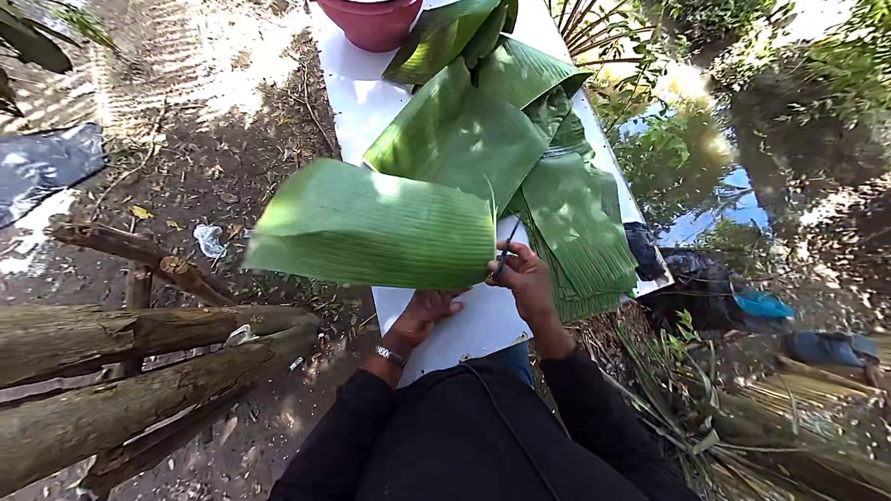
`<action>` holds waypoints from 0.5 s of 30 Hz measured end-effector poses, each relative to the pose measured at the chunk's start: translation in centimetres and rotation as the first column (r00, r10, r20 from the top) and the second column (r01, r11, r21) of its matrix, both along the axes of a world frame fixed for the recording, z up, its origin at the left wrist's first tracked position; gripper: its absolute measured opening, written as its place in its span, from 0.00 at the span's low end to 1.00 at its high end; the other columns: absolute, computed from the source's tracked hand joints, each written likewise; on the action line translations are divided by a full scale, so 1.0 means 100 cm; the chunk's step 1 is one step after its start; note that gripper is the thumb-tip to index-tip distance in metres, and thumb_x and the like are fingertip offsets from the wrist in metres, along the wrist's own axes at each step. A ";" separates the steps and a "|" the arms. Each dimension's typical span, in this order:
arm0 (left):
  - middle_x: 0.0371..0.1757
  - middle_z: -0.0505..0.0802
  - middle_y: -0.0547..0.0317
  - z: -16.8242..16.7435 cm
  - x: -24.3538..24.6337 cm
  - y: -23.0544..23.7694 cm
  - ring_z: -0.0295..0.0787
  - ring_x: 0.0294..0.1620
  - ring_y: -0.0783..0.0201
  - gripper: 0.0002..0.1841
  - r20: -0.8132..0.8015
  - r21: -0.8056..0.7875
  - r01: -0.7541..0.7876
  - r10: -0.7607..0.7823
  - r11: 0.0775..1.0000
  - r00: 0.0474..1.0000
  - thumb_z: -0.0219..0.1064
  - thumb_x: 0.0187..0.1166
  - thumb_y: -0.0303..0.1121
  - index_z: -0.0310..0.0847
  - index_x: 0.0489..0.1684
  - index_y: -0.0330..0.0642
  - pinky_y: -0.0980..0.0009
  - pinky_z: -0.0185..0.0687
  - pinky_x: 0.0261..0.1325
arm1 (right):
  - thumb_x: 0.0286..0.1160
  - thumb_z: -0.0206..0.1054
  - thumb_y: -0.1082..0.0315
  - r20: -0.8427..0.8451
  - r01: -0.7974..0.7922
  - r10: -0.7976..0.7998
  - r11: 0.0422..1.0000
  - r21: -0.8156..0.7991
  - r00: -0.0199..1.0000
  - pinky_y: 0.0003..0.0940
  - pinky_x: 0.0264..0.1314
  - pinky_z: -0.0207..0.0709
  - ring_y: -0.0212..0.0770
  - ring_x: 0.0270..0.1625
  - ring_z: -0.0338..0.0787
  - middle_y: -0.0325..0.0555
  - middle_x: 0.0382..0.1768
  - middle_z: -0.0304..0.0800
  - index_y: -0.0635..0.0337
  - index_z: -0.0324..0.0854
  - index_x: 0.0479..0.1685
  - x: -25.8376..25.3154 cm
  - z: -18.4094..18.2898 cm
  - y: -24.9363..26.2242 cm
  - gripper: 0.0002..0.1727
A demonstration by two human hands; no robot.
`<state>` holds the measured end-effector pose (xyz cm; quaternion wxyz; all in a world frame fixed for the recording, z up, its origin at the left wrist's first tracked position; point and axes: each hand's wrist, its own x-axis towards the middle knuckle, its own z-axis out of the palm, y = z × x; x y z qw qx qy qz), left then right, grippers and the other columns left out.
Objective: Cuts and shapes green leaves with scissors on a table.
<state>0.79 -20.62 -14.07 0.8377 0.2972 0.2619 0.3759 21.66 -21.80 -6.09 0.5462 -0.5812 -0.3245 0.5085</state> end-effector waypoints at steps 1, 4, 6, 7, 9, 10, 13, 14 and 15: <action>0.72 0.85 0.42 0.000 0.005 -0.007 0.83 0.73 0.45 0.44 -0.007 0.034 -0.017 0.017 0.999 1.000 0.86 0.57 0.31 0.65 0.76 0.30 0.47 0.82 0.75 | 0.70 0.72 0.82 0.050 -0.038 0.042 0.997 -0.074 0.998 0.39 0.37 0.92 0.42 0.29 0.93 0.53 0.38 0.94 0.67 0.77 0.69 -0.003 -0.013 0.002 0.25; 0.62 0.90 0.41 0.001 0.023 -0.016 0.89 0.64 0.48 0.39 0.087 -0.213 -0.167 0.188 0.963 0.978 0.86 0.54 0.29 0.71 0.68 0.29 0.49 0.83 0.73 | 0.71 0.73 0.80 0.114 -0.106 0.132 0.972 -0.207 0.985 0.35 0.32 0.89 0.39 0.25 0.90 0.52 0.34 0.93 0.71 0.77 0.68 -0.001 -0.039 0.008 0.24; 0.63 0.89 0.36 0.006 0.034 -0.010 0.90 0.62 0.46 0.25 0.084 -0.432 -0.211 0.272 0.877 0.959 0.68 0.81 0.30 0.67 0.74 0.31 0.52 0.86 0.68 | 0.71 0.73 0.78 0.148 -0.124 0.161 0.964 -0.234 0.976 0.35 0.33 0.89 0.39 0.26 0.91 0.52 0.35 0.93 0.70 0.78 0.68 0.005 -0.046 0.012 0.24; 0.62 0.89 0.36 0.009 0.042 -0.004 0.92 0.58 0.46 0.22 0.005 -0.514 -0.251 0.296 0.820 0.955 0.59 0.90 0.34 0.66 0.76 0.33 0.52 0.89 0.62 | 0.72 0.74 0.76 0.163 -0.119 0.162 0.963 -0.242 0.973 0.36 0.35 0.90 0.40 0.28 0.92 0.53 0.36 0.94 0.69 0.77 0.70 0.008 -0.047 0.012 0.25; 0.62 0.89 0.36 0.013 0.053 0.005 0.93 0.55 0.45 0.22 -0.074 -0.592 -0.295 0.314 0.750 0.947 0.50 0.95 0.39 0.63 0.80 0.35 0.52 0.91 0.57 | 0.73 0.77 0.71 0.177 -0.094 0.146 0.958 -0.272 0.973 0.39 0.37 0.92 0.44 0.32 0.95 0.54 0.39 0.94 0.67 0.74 0.76 0.011 -0.044 0.006 0.31; 0.61 0.89 0.36 0.014 0.056 0.008 0.93 0.53 0.45 0.22 -0.087 -0.605 -0.305 0.319 0.736 0.944 0.49 0.95 0.40 0.63 0.80 0.36 0.53 0.92 0.56 | 0.74 0.75 0.69 0.158 -0.095 0.144 0.955 -0.283 0.977 0.40 0.36 0.93 0.45 0.32 0.95 0.54 0.39 0.93 0.67 0.72 0.77 0.013 -0.041 -0.001 0.31; 0.59 0.89 0.37 0.015 0.064 0.011 0.94 0.51 0.48 0.21 -0.116 -0.581 -0.334 0.331 0.742 0.937 0.50 0.95 0.38 0.64 0.78 0.34 0.55 0.92 0.55 | 0.86 0.62 0.66 0.019 -0.247 0.267 0.915 -0.318 0.964 0.37 0.32 0.90 0.41 0.27 0.92 0.50 0.37 0.94 0.70 0.71 0.74 0.016 -0.030 -0.040 0.23; 0.58 0.89 0.36 0.014 0.065 0.011 0.94 0.51 0.47 0.20 -0.128 -0.568 -0.346 0.335 0.746 0.933 0.52 0.94 0.35 0.65 0.77 0.33 0.55 0.92 0.55 | 0.86 0.59 0.64 -0.037 -0.325 0.332 0.889 -0.323 0.943 0.35 0.31 0.90 0.40 0.26 0.92 0.49 0.36 0.94 0.70 0.71 0.72 0.019 -0.031 -0.055 0.23; 0.57 0.90 0.36 0.014 0.067 0.011 0.94 0.50 0.47 0.19 -0.141 -0.558 -0.357 0.339 0.749 0.930 0.55 0.92 0.32 0.66 0.76 0.31 0.55 0.92 0.55 | 0.85 0.59 0.61 -0.093 -0.387 0.379 0.861 -0.329 0.921 0.34 0.30 0.89 0.39 0.25 0.91 0.48 0.36 0.94 0.69 0.71 0.70 0.021 -0.034 -0.068 0.23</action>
